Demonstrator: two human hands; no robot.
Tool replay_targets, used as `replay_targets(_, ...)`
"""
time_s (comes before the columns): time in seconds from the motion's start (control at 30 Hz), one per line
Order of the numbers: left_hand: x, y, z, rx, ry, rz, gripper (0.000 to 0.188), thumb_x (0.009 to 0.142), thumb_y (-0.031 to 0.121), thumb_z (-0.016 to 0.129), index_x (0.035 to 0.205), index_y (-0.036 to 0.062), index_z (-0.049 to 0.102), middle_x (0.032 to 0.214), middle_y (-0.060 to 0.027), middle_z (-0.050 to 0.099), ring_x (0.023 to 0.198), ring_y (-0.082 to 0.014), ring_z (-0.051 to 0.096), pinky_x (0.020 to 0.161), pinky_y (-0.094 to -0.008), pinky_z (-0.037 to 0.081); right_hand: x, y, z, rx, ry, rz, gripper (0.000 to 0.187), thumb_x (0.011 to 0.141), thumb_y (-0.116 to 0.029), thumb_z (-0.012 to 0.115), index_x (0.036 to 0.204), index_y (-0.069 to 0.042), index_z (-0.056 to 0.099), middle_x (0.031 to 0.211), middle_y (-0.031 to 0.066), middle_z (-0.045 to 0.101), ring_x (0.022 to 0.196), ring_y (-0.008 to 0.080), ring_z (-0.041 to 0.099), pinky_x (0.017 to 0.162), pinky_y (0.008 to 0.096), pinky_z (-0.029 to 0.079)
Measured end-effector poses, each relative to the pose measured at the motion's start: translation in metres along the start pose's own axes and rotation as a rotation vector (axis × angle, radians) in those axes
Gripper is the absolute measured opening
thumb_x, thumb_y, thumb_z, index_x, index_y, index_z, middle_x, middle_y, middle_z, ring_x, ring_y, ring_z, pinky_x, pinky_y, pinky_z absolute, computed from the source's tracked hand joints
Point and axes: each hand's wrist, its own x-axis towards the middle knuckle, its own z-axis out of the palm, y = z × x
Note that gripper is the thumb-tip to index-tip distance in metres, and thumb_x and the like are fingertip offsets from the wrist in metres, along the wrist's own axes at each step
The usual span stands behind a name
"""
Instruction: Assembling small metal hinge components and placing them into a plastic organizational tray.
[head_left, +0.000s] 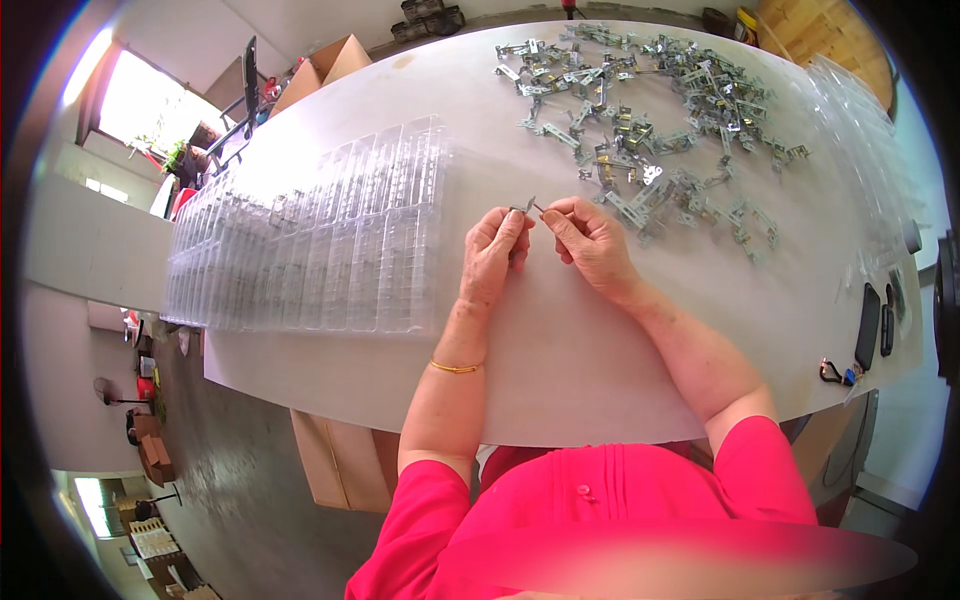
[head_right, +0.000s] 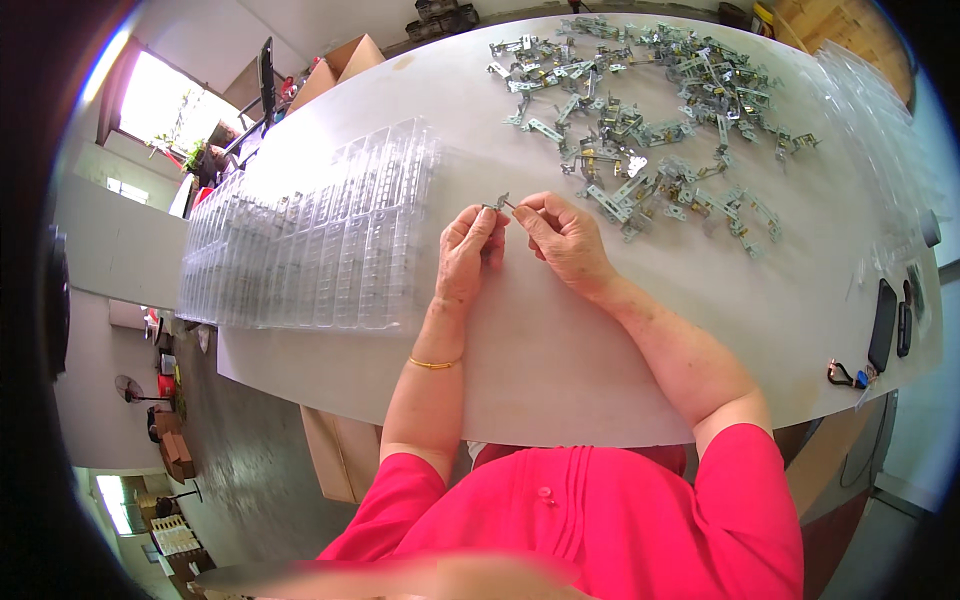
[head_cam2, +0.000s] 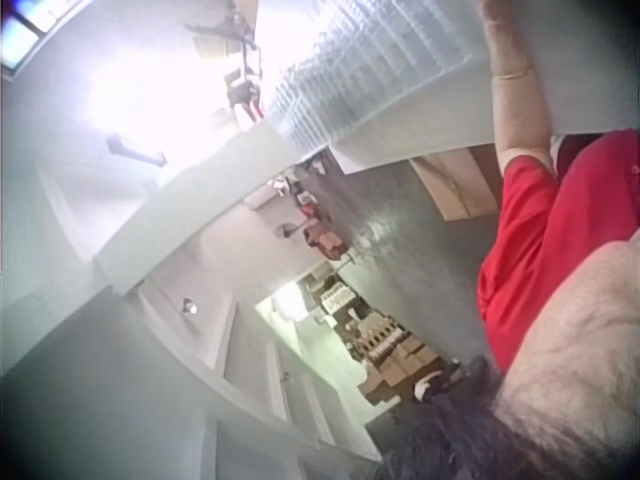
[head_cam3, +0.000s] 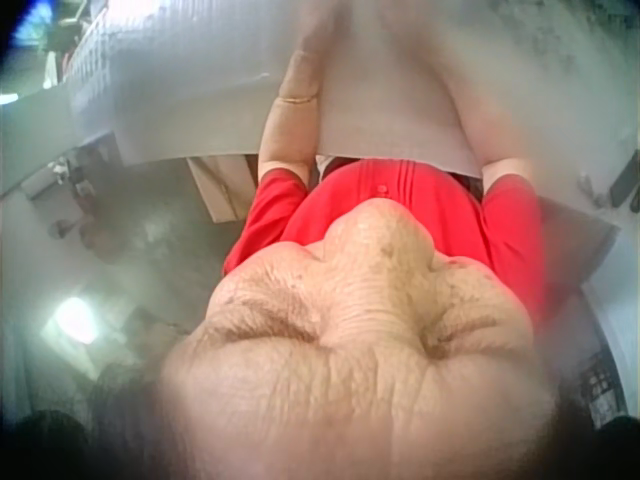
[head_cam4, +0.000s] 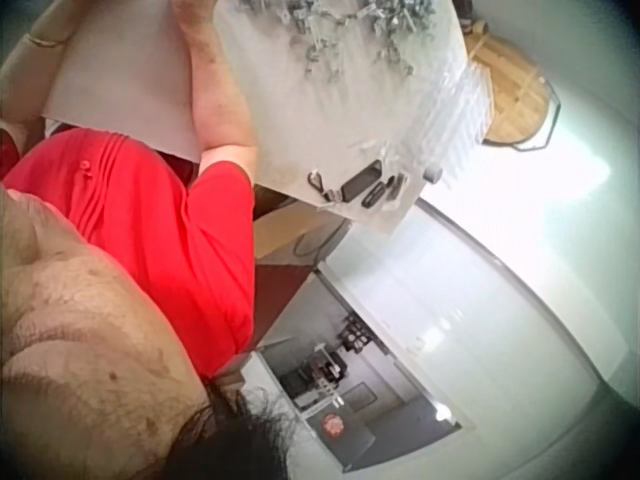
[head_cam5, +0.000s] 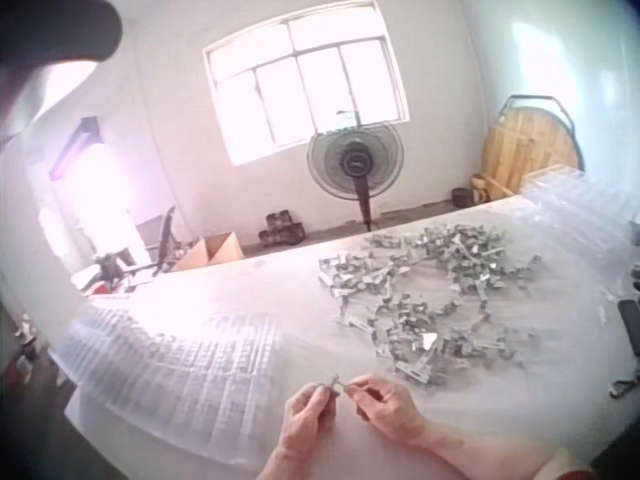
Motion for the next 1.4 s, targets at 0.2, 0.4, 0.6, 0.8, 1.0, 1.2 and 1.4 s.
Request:
replay_targets(0.2,-0.001,0.002,0.002,0.140,0.042,0.026,0.031,0.101,0.031,0.056,0.090,0.0027,0.065,0.068,0.0012,0.056,0.055,-0.0050,0.047,0.047,-0.0205,0.037,0.000,-0.001,-0.002,-0.093,0.020,-0.022,0.013,0.098,-0.020,0.063,0.097,-0.007,0.065,0.068,-0.0042,0.055,0.061,0.0038,0.048,0.053,0.0221,0.040)
replay_targets(0.4,-0.001,0.000,0.003,0.291,0.095,0.103,0.027,0.102,0.026,0.055,0.091,0.0037,0.066,0.068,0.0028,0.056,0.053,-0.0023,0.044,0.045,-0.0181,0.033,0.001,0.001,-0.004,-0.213,0.032,-0.065,0.012,0.097,-0.018,0.064,0.096,-0.006,0.064,0.068,-0.0043,0.056,0.061,0.0033,0.048,0.054,0.0219,0.040)
replay_targets(0.6,-0.001,0.003,0.004,0.272,0.093,0.076,0.027,0.101,0.025,0.056,0.091,0.0032,0.066,0.068,0.0028,0.056,0.052,-0.0020,0.041,0.045,-0.0178,0.031,0.000,-0.004,-0.004,-0.250,0.036,-0.086,0.013,0.097,-0.018,0.064,0.094,-0.005,0.064,0.069,-0.0040,0.058,0.061,0.0032,0.049,0.055,0.0220,0.041)
replay_targets(0.8,-0.002,0.005,0.004,0.072,0.015,-0.060,0.027,0.100,0.026,0.057,0.090,0.0022,0.065,0.068,0.0020,0.056,0.052,-0.0021,0.041,0.044,-0.0181,0.029,0.001,-0.001,-0.002,-0.169,0.031,-0.088,0.016,0.097,-0.019,0.063,0.100,-0.004,0.062,0.073,-0.0027,0.059,0.063,0.0043,0.052,0.056,0.0222,0.043)
replay_targets(1.0,-0.002,-0.003,0.009,0.411,0.030,0.113,0.028,0.098,0.025,0.061,0.084,0.0012,0.063,0.066,-0.0012,0.058,0.058,-0.0067,0.049,0.053,-0.0240,0.040,0.000,-0.009,-0.001,-0.078,-0.017,-0.028,0.014,0.099,-0.016,0.061,0.108,-0.006,0.059,0.072,-0.0025,0.057,0.064,0.0049,0.053,0.058,0.0220,0.044)
replay_targets(1.2,0.000,-0.009,0.010,0.540,0.105,0.237,0.026,0.096,0.022,0.065,0.080,0.0014,0.059,0.062,-0.0006,0.055,0.057,-0.0085,0.047,0.052,-0.0277,0.041,0.004,0.003,-0.004,-0.368,0.047,-0.216,0.010,0.097,-0.014,0.064,0.102,-0.006,0.062,0.085,-0.0025,0.059,0.071,0.0055,0.053,0.063,0.0220,0.045)
replay_targets(1.4,-0.002,-0.007,0.011,0.751,0.016,0.318,0.026,0.094,0.020,0.067,0.078,0.0017,0.056,0.060,-0.0012,0.052,0.056,-0.0089,0.046,0.051,-0.0288,0.040,0.008,0.004,-0.005,-0.389,0.157,-0.442,0.007,0.093,-0.014,0.068,0.096,-0.009,0.065,0.096,0.0003,0.057,0.081,0.0084,0.052,0.068,0.0253,0.046)
